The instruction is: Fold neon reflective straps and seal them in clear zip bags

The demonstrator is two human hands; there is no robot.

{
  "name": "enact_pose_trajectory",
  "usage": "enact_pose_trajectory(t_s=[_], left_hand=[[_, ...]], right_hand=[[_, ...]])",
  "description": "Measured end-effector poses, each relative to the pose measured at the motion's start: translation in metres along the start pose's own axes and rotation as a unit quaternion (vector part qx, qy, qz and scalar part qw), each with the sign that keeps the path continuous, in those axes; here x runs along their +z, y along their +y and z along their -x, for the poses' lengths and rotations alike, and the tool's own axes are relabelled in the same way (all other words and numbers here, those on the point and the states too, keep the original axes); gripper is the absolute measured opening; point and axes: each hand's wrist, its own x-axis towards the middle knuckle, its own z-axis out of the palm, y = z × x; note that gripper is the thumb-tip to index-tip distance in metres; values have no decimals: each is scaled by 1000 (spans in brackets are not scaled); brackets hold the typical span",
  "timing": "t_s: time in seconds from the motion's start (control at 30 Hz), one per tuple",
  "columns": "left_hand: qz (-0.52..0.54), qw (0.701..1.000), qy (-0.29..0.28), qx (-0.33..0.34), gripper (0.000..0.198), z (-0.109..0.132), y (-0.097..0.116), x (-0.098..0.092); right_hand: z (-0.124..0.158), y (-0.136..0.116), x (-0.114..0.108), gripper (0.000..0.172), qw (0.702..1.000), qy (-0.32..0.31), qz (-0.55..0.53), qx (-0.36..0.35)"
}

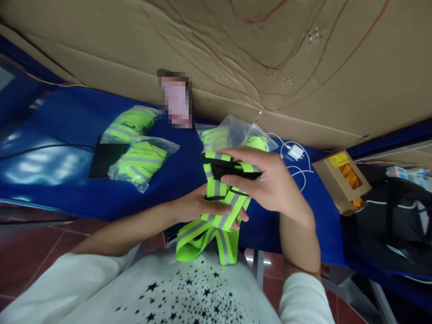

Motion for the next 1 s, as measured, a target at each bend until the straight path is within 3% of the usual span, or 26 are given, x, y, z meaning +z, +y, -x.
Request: enact_pose_trajectory(t_s=[0.1,0.27,0.4,0.47,0.5,0.63,0.67,0.73,0.83,0.93,1.0], left_hand=[[28,999,-11,11,35,2,-1,-2],[-5,997,-13,71,66,9,-1,-11],[-52,989,108,90,58,8,0,-19],[-66,987,115,87,54,7,4,-19],[-69,988,107,87,53,6,8,-18],[-105,985,107,87,47,5,27,-10],[-123,983,108,81,47,5,30,-8],[-159,979,105,77,46,3,34,-9],[-190,969,136,83,46,-2,32,-17],[-182,961,177,108,43,-7,27,-25],[-148,975,135,97,42,-8,25,-28]], right_hand=[[8,-4,10,38,992,-5,104,-73],[18,-2,17,50,958,-61,222,-168],[17,9,12,57,959,-175,160,-155],[16,14,8,67,963,-216,86,-135],[16,17,5,69,970,-206,42,-122],[10,27,-1,67,994,-31,-99,-36],[8,29,0,70,993,-18,-116,-7],[3,33,3,70,987,-56,-138,53],[-1,37,11,52,976,-112,-158,100],[-2,34,16,45,979,-109,-144,96],[-2,30,16,41,985,-89,-119,87]])
